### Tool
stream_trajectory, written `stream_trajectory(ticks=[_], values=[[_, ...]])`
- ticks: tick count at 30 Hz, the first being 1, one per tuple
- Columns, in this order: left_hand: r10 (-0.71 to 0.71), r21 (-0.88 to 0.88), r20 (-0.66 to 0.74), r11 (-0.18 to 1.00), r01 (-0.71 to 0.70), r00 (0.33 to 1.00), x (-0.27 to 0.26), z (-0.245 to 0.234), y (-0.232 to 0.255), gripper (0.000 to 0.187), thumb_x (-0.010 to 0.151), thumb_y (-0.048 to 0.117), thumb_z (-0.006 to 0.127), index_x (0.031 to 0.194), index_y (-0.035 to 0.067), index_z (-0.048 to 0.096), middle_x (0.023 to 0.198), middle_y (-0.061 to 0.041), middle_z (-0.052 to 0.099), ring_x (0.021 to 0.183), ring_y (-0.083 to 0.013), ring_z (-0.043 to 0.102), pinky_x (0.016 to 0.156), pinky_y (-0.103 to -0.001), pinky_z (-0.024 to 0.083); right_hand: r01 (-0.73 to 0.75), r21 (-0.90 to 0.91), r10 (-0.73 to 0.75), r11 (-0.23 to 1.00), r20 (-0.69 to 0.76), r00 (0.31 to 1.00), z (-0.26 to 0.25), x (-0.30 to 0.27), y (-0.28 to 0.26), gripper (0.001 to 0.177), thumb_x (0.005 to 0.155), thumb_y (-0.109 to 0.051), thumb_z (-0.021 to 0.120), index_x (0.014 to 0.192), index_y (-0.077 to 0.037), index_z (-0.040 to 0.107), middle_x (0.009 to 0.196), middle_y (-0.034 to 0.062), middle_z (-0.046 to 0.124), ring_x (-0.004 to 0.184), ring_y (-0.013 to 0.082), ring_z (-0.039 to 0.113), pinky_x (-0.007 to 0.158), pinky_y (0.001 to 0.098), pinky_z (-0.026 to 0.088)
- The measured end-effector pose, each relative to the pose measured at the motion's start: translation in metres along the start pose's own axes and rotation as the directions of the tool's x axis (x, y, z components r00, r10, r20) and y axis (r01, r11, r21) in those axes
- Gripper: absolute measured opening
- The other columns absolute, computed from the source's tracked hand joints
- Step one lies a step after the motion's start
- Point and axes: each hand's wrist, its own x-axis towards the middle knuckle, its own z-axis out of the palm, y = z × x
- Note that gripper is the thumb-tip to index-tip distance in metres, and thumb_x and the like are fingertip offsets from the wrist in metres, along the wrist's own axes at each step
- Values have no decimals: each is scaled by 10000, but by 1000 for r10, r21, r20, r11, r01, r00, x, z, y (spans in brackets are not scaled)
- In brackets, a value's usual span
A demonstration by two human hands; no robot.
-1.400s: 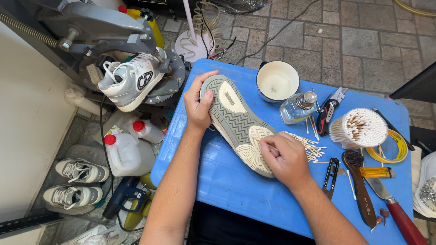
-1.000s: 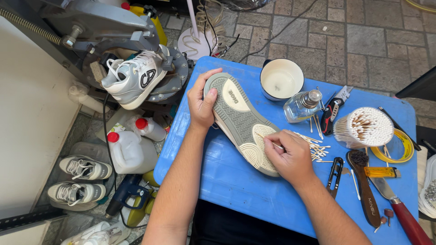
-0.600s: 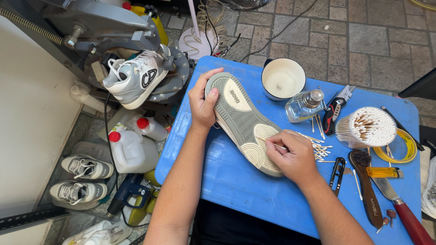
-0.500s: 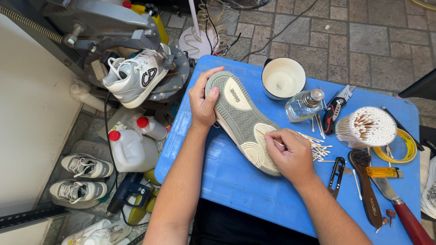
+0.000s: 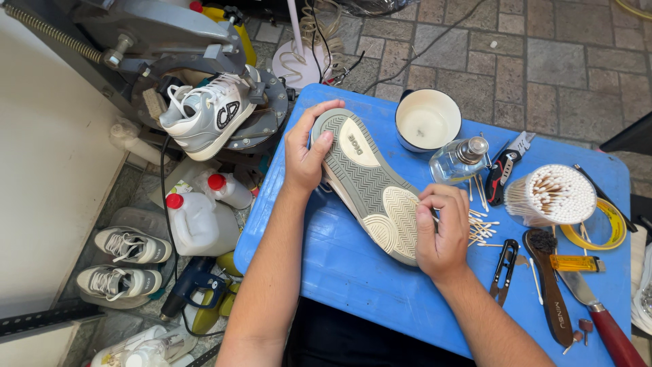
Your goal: The person cleans the sole of a grey and white sneaker using cotton swabs and a liquid from a spray bottle. They rotate the shoe to access different areas of the sole and then briefly inspect the upper part of the shoe.
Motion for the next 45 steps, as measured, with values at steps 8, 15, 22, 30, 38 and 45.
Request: stream_trajectory(ticks=[8, 15, 22, 30, 38, 45], values=[[286, 239, -44, 933, -268, 957, -36, 28, 135, 360, 975, 174, 628, 1292, 4, 624, 1365, -164, 659, 1331, -271, 614, 1171, -382, 436, 49, 71, -53, 996, 65, 996, 2, 4, 7, 137, 979, -43, 475, 1050, -5, 586, 1126, 188, 657, 1044, 330, 589, 986, 429, 452], [355, 100, 95, 926, -363, 930, -65, 28, 201, 364, 976, 172, 623, 1294, -4, 630, 1368, -166, 658, 1331, -271, 613, 1178, -378, 433, -145, 194, 139, 970, 40, 989, 6, -5, 10, 75, 1071, -69, 479, 1055, 0, 502, 1181, 170, 648, 1027, 239, 591, 951, 352, 483], [374, 63, 88, 923, -380, 923, -73, 34, 203, 367, 978, 169, 619, 1297, -12, 636, 1371, -168, 657, 1332, -271, 613, 1185, -374, 430, -94, 141, 95, 986, -1, 995, 7, -7, 9, 64, 1053, -73, 516, 1037, -11, 513, 1096, 154, 603, 1013, 253, 560, 950, 365, 455], [379, 86, 56, 920, -383, 924, -63, 23, 199, 372, 979, 167, 613, 1299, -21, 642, 1375, -170, 655, 1333, -271, 612, 1193, -370, 426, -106, 51, 108, 993, -50, 993, 6, -8, 12, 106, 1041, -103, 577, 1018, -6, 540, 1010, 116, 568, 954, 258, 500, 913, 369, 407], [246, 256, -90, 942, -217, 965, -33, -2, 157, 378, 981, 164, 608, 1302, -30, 649, 1379, -172, 653, 1334, -271, 612, 1201, -365, 423, -53, -53, 48, 997, -91, 995, 4, -7, 11, 97, 995, -146, 671, 990, -57, 631, 991, 112, 540, 966, 276, 474, 934, 367, 377], [-110, 65, 32, 992, 108, 993, -1, 1, 17, 449, 940, 215, 605, 1324, -17, 630, 1289, -144, 696, 1180, -219, 652, 1084, -355, 484, 35, -1, -35, 999, -149, 988, -10, -2, 31, 85, 1004, -68, 672, 1035, -57, 593, 1023, 99, 622, 1002, 259, 554, 957, 360, 440]])
